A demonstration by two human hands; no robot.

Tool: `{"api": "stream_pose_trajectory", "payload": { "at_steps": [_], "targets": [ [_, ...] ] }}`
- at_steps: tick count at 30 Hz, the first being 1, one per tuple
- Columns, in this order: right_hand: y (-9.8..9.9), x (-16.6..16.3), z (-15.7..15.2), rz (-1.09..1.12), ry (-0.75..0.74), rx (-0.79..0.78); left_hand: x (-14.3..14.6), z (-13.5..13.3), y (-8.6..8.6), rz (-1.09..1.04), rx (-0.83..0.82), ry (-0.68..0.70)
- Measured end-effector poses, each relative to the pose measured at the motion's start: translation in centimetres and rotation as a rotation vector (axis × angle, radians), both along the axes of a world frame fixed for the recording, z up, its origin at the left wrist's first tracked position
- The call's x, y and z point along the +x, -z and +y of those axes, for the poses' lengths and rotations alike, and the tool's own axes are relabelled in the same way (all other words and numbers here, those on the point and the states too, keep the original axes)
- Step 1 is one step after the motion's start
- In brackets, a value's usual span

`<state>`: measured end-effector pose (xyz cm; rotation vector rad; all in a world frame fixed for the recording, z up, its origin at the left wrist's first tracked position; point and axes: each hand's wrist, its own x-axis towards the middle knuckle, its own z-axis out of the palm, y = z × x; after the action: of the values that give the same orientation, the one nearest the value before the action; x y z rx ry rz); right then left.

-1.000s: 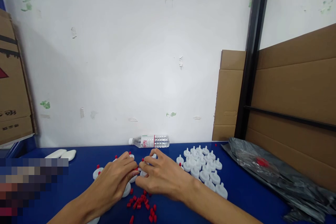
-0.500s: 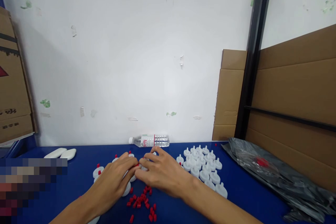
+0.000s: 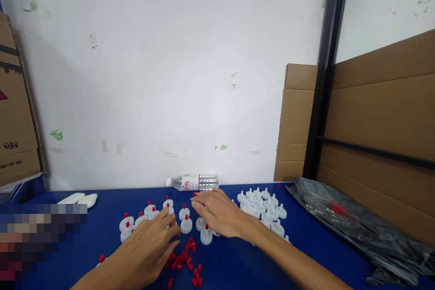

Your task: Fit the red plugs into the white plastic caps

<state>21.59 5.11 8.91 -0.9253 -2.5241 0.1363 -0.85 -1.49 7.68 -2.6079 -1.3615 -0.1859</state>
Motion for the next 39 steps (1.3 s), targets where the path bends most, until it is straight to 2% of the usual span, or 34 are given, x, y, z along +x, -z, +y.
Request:
{"api": "stream_pose_trajectory", "payload": {
  "at_steps": [7,13,18,22,25,30,36,39],
  "targets": [
    [0.1,0.1,0.1,-0.09,-0.038,-0.029,-1.0,0.0,-0.6,0.003,-0.014,-0.034],
    [-0.2,-0.4,0.5,-0.034,0.084,0.047,-1.2,0.3,-0.2,0.015,-0.046,-0.051],
    [1.1,-0.7,1.5,-0.062,0.149,0.012,-1.1,0.8,0.5,0.048,-0.001,-0.045],
    [2.4,-0.4,2.2,-0.119,0.127,-0.062,-0.8,0.7,0.4,0.031,0.028,-0.03],
    [2.6,-0.3,2.4,-0.12,0.095,-0.069,-0.6,0.6,0.0,-0.003,0.078,-0.048],
    [1.3,-0.6,2.0,-0.006,0.086,0.022,-0.6,0.8,-0.7,-0.226,0.22,-0.094],
    [-0.1,-0.6,0.7,0.179,0.157,0.135,-1.3,1.4,-0.4,-0.467,0.389,-0.002],
    [-0.4,-0.9,-0.3,0.188,0.11,0.153,-1.3,1.4,-0.5,-0.598,0.37,0.025]
  ]
}}
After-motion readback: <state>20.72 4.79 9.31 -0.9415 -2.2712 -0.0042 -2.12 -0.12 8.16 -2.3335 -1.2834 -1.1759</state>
